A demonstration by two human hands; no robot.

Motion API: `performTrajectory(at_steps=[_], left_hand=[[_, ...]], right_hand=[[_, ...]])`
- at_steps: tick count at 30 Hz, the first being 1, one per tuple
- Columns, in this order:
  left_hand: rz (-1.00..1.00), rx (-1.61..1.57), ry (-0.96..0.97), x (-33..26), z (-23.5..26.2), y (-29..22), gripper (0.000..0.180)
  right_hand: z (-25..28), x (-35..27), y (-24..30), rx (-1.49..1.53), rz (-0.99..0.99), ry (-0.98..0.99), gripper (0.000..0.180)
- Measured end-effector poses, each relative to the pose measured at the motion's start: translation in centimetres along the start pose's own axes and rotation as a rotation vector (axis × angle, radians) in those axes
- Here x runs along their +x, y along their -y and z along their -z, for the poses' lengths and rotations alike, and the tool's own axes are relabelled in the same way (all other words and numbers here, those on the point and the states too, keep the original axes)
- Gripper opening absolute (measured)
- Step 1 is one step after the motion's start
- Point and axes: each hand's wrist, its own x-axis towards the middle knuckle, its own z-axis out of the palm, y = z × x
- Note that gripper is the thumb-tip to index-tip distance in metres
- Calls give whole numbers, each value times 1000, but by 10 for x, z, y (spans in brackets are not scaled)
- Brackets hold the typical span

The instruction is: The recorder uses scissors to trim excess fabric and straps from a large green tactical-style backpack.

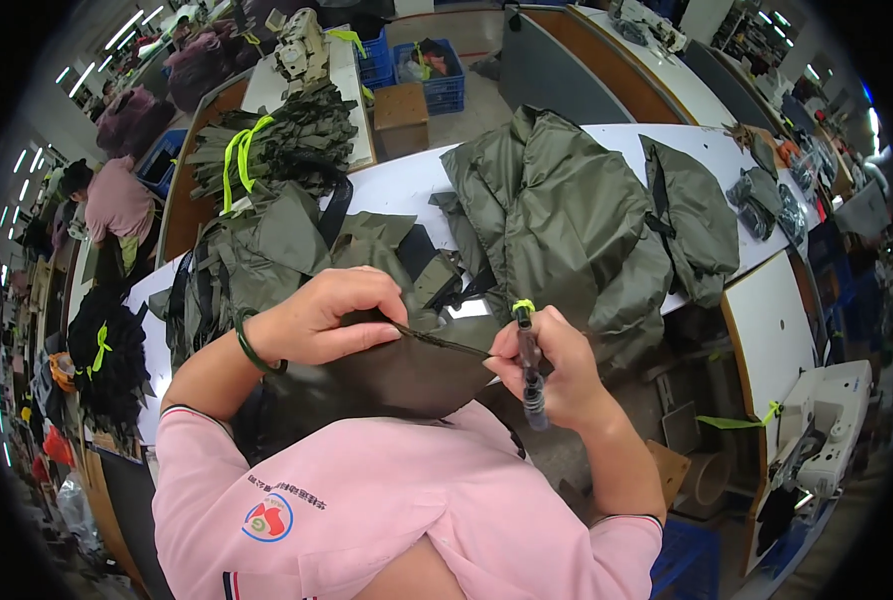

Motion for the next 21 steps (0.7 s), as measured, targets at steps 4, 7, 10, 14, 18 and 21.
performTrajectory(at_steps=[4,7,10,14,18,21], left_hand=[[221,-150,64,-4,-13,0,18],[324,-408,-38,-12,-38,14,23],[498,-561,-44,-19,-48,23,21],[527,-647,-78,-21,-56,22,19],[541,-737,-71,-19,-58,24,19],[552,-783,-64,-18,-59,22,19]], right_hand=[[-10,-4,-2,-38,12,-39,27],[-18,-9,-3,97,-164,-59,25],[-10,-9,3,-64,-202,47,30],[19,6,29,-656,7,211,58],[34,10,41,-860,51,290,64],[36,12,42,-900,89,324,66]])
